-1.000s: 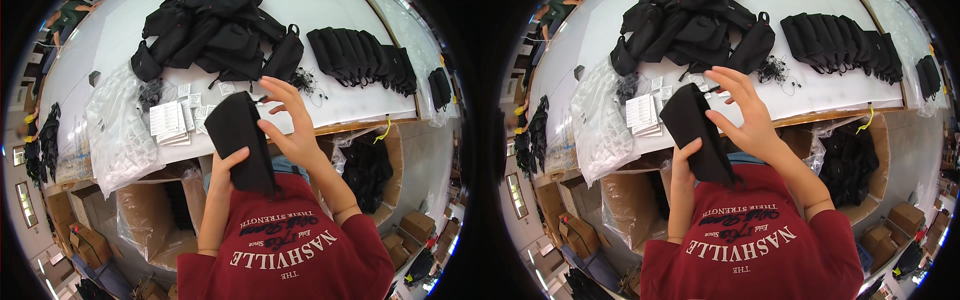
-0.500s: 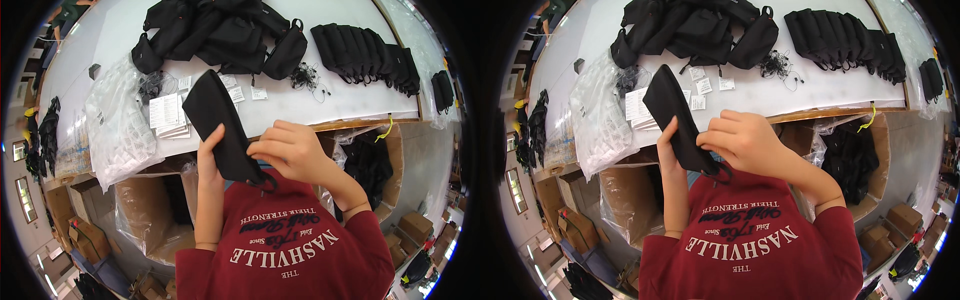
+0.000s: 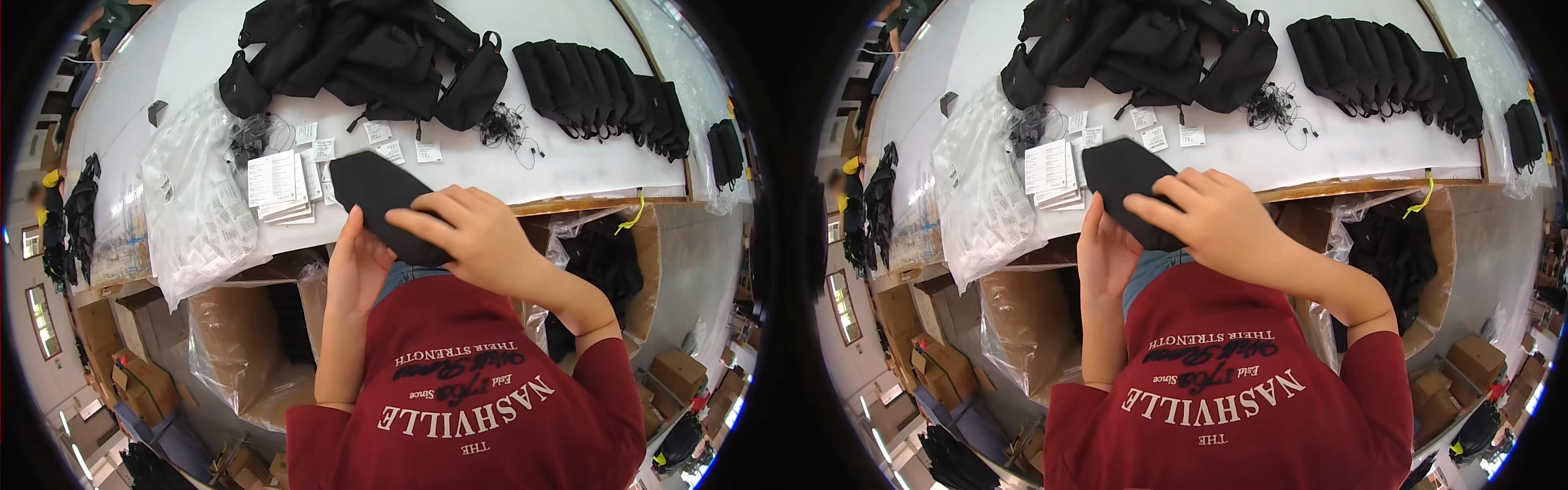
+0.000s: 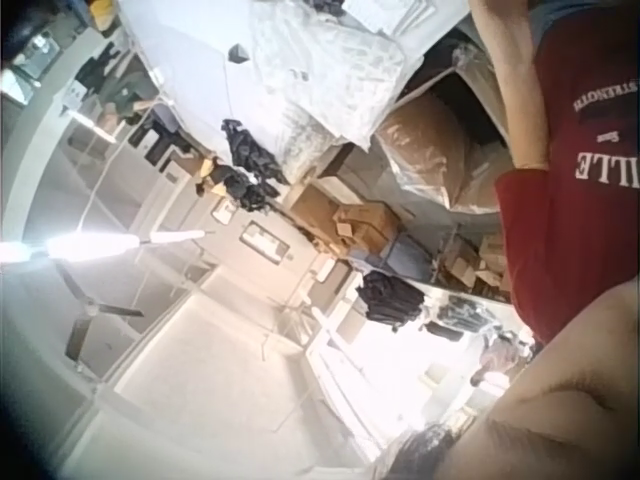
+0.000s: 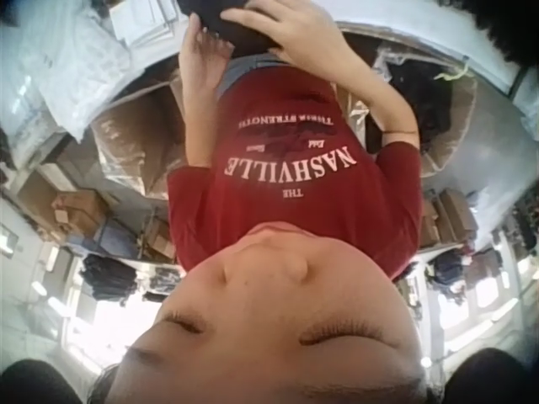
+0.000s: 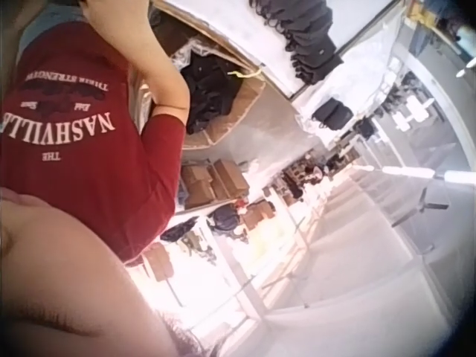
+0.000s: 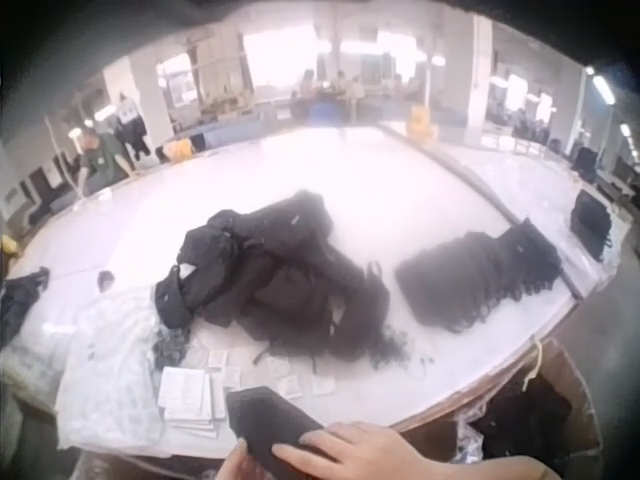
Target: Packing items into black cases and adding labels and silica gel packets.
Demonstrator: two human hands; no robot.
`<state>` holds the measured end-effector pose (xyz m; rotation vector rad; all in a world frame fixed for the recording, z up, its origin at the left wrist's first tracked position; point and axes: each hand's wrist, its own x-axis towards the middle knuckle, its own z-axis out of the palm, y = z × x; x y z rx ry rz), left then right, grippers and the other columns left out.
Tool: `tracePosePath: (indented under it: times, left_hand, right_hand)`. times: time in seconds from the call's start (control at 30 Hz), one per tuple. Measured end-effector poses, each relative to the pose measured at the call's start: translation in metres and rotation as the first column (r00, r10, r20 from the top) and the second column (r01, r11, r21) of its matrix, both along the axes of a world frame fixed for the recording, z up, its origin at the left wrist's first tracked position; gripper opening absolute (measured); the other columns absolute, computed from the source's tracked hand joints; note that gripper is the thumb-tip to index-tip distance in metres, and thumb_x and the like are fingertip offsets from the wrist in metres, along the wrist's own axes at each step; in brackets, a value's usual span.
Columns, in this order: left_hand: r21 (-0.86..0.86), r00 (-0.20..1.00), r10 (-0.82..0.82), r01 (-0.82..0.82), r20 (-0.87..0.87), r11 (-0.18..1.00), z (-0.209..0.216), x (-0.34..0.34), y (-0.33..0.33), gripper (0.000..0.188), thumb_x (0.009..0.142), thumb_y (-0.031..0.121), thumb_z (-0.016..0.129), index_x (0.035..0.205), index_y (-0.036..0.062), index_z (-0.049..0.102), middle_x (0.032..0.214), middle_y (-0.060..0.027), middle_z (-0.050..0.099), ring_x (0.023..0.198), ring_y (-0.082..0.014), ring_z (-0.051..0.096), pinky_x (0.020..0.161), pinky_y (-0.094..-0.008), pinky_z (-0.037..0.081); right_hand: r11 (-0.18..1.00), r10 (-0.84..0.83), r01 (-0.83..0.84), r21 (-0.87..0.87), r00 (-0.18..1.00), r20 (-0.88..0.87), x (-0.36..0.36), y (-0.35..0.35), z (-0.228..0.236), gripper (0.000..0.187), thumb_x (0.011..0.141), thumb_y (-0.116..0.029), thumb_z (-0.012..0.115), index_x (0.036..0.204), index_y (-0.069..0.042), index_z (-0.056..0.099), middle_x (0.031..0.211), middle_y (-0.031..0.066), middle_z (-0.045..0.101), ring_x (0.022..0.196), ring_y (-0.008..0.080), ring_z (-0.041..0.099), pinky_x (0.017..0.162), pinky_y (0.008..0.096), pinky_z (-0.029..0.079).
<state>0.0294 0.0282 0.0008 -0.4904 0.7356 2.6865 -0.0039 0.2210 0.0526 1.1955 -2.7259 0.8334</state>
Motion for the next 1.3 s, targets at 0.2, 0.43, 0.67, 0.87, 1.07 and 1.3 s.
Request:
tracePosePath:
  times: [0.2, 0.43, 0.67, 0.87, 1.07, 1.3]
  left_hand:
    - [-0.729, 0.868, -0.116, -0.325, -0.483, 0.602, -0.010, -0.007, -0.026, 0.070, 0.077, 0.005, 0.069, 0.137, 0.0037, 0.031, 0.128, -0.0108, 0.046, 0.111, -0.0206, 0.047, 0.096, -0.0326, 0.038]
    - [-0.785, 0.724, -0.341, -0.448, -0.599, 0.428, 0.000, -0.011, -0.054, 0.025, 0.071, 0.014, 0.071, 0.092, -0.0002, 0.067, 0.098, -0.0090, 0.057, 0.093, -0.0203, 0.049, 0.087, -0.0288, 0.036]
    - [-0.856, 0.793, -0.378, -0.321, -0.477, 0.405, -0.012, -0.017, -0.034, 0.041, 0.093, 0.027, 0.054, 0.123, -0.0004, 0.050, 0.124, -0.0103, 0.049, 0.102, -0.0188, 0.054, 0.086, -0.0295, 0.042]
    - [-0.885, 0.921, -0.231, -0.195, -0.314, 0.424, -0.025, -0.016, -0.058, 0.030, 0.099, 0.021, 0.042, 0.114, -0.0021, 0.054, 0.112, -0.0111, 0.057, 0.086, -0.0156, 0.059, 0.076, -0.0272, 0.048]
    - [-0.875, 0.950, -0.204, -0.116, -0.236, 0.470, -0.037, -0.017, -0.055, 0.029, 0.099, 0.023, 0.043, 0.105, -0.0015, 0.057, 0.104, -0.0105, 0.060, 0.084, -0.0157, 0.060, 0.074, -0.0272, 0.048]
    - [-0.862, 0.937, -0.286, -0.032, -0.202, 0.506, -0.036, -0.013, -0.032, 0.024, 0.099, 0.019, 0.042, 0.099, 0.0002, 0.056, 0.096, -0.0086, 0.061, 0.082, -0.0135, 0.059, 0.076, -0.0263, 0.047]
  right_hand:
    - [0.861, 0.104, 0.194, -0.470, 0.838, 0.536, -0.013, 0.021, 0.005, 0.053, 0.066, -0.001, 0.078, 0.114, -0.005, 0.058, 0.102, 0.0079, 0.064, 0.100, 0.0189, 0.061, 0.086, 0.0291, 0.048]
    - [0.922, 0.050, 0.081, -0.378, 0.945, 0.324, -0.021, 0.045, 0.006, 0.026, 0.069, -0.017, 0.079, 0.093, -0.014, 0.072, 0.078, 0.0034, 0.057, 0.073, 0.0183, 0.053, 0.064, 0.0268, 0.044]
    - [0.899, -0.085, 0.335, -0.283, 0.767, 0.636, -0.034, 0.098, -0.007, 0.030, 0.073, -0.017, 0.076, 0.102, -0.012, 0.070, 0.069, 0.0036, 0.057, 0.048, 0.0066, 0.040, 0.049, 0.0252, 0.037]
    - [0.401, -0.849, 0.789, -0.464, 0.511, 0.135, -0.077, 0.223, -0.004, 0.034, 0.077, -0.011, 0.074, 0.111, -0.013, 0.067, 0.072, -0.0019, 0.060, 0.054, 0.0036, 0.048, 0.051, 0.0199, 0.039]
    - [0.258, -0.962, 0.824, -0.504, 0.169, -0.214, -0.145, 0.311, -0.028, 0.051, 0.077, -0.018, 0.073, 0.124, -0.012, 0.056, 0.082, 0.0142, 0.064, 0.066, 0.0169, 0.059, 0.063, 0.0289, 0.048]
    - [0.131, -0.957, 0.991, 0.028, 0.133, -0.256, -0.179, 0.314, -0.070, 0.037, 0.073, -0.018, 0.069, 0.100, -0.002, 0.049, 0.097, 0.0190, 0.064, 0.094, 0.0331, 0.060, 0.081, 0.0415, 0.050]
